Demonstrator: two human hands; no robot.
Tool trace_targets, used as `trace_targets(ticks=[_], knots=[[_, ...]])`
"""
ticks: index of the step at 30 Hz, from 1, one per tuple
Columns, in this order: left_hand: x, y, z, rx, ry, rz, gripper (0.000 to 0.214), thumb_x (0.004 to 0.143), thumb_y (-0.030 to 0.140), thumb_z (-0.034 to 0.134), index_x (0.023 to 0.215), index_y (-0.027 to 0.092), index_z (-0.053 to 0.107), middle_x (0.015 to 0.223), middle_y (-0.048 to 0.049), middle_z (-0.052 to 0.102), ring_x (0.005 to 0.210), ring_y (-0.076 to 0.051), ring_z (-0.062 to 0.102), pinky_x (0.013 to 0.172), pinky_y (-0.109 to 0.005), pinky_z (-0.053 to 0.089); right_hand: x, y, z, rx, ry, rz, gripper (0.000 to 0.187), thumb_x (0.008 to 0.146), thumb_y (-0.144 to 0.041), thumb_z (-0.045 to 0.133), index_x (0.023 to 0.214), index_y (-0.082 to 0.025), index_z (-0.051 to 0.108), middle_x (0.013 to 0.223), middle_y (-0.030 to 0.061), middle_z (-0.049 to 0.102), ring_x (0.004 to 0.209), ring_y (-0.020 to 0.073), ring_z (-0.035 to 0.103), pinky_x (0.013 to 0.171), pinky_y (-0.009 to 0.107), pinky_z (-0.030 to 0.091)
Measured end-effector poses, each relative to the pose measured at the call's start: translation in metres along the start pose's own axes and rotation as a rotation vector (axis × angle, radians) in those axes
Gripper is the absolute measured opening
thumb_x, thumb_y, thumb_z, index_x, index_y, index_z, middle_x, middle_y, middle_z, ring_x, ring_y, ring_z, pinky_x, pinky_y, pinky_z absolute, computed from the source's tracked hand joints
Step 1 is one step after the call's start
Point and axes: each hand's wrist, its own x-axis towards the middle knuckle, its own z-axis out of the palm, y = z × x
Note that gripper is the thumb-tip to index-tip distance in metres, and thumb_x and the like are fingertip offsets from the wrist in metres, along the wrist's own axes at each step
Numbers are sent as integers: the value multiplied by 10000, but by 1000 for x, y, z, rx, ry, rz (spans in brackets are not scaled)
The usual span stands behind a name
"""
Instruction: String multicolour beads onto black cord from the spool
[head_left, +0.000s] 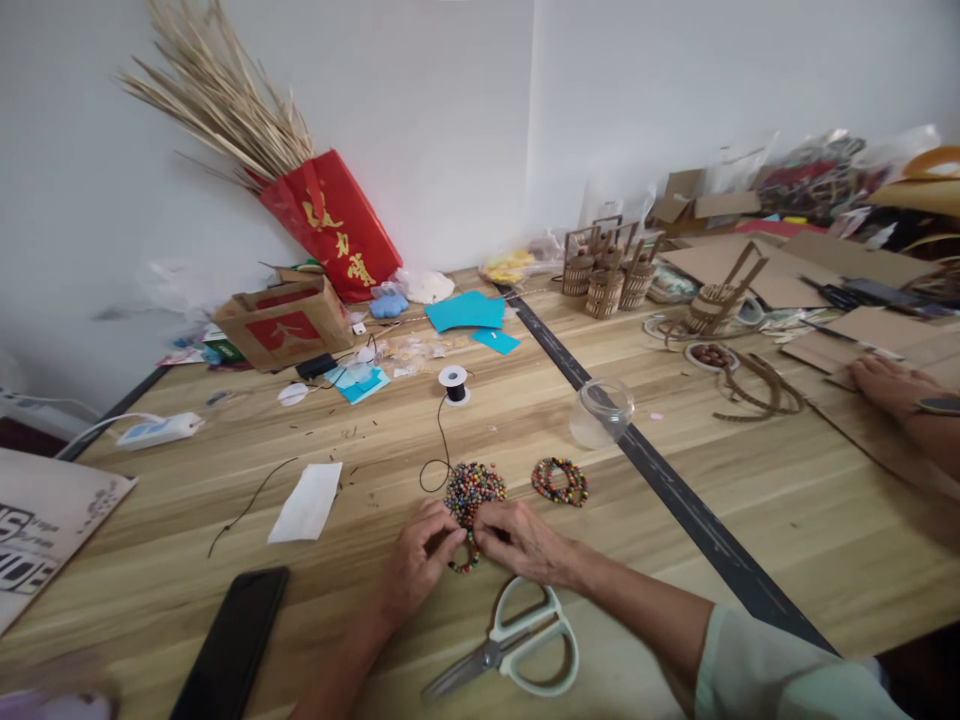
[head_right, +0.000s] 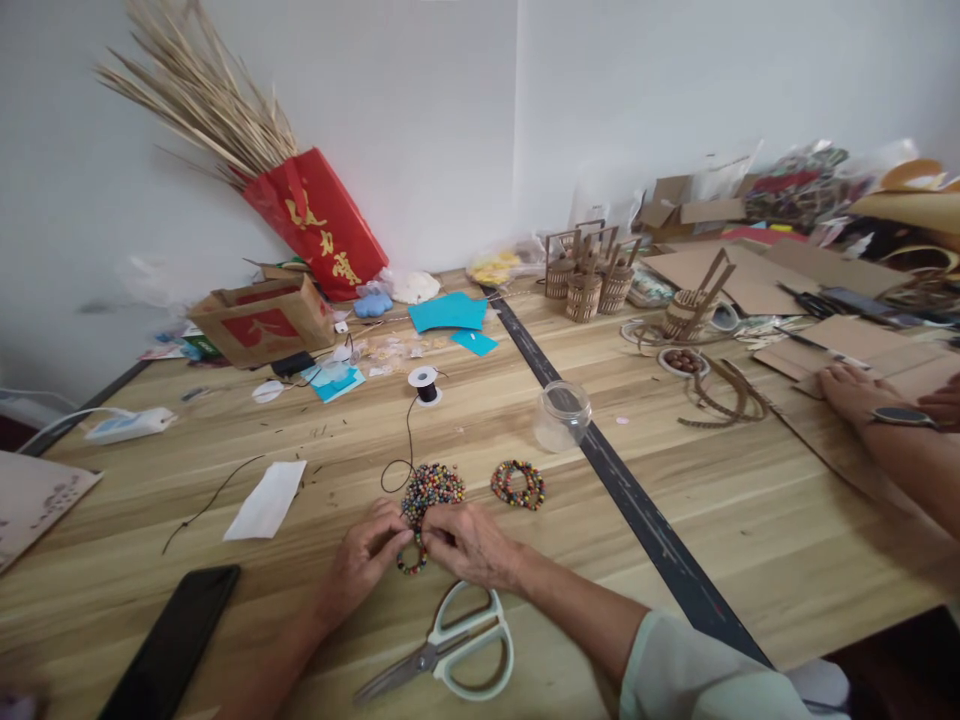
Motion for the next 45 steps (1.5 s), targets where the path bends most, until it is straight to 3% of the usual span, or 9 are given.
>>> trace_targets(ticks=[9,13,23,29,35,39,45], knots=[[2,-1,6,-521,3,-211,379,818,451,665,607,151,570,789,-41,572,770,-168,534,717,-266,435,1,1,2,-39,10,-35,182,830,-118,492,656,-169,477,595,-48,419,535,87,370,537,206,272],[1,-6,10,-680,14,-309,395,795,496,680,626,146,608,723,-32,616,678,-146,535,652,-245,433,2,3,4,-100,-4,-48,179,841,-116,497,671,-170,495,595,-50,432,530,88,384,533,205,283],[3,-5,12,-616,-26,-402,439,765,529,691,561,148,612,553,-6,601,553,-126,524,592,-234,421,0,3,8,-304,-135,-140,139,795,-72,512,836,-186,580,755,-1,638,661,125,561,634,218,350],[0,-8,10,-580,40,-347,373,810,473,662,622,152,636,616,-13,623,610,-137,544,629,-241,436,2,0,8,-344,-131,-95,96,829,-109,510,801,-179,569,700,-6,599,621,122,515,603,218,322],[2,9,1,-542,33,-233,328,811,454,676,676,155,657,756,-50,655,748,-172,586,737,-283,464,3,-1,4,-157,-72,-52,207,886,-182,484,681,-171,513,592,-40,460,532,94,393,540,207,277],[5,13,-2,-555,49,-208,319,742,458,748,703,155,659,835,-65,641,830,-198,594,766,-308,479,2,-2,1,-2,-64,-31,168,882,-192,489,735,-159,563,615,-40,480,527,84,396,516,186,285],[6,12,-3,-453,54,-204,298,763,435,728,684,155,667,743,-39,605,768,-173,563,743,-280,457,2,-3,7,104,14,-36,127,835,-178,529,721,-148,575,584,-47,475,509,76,399,496,176,293]])
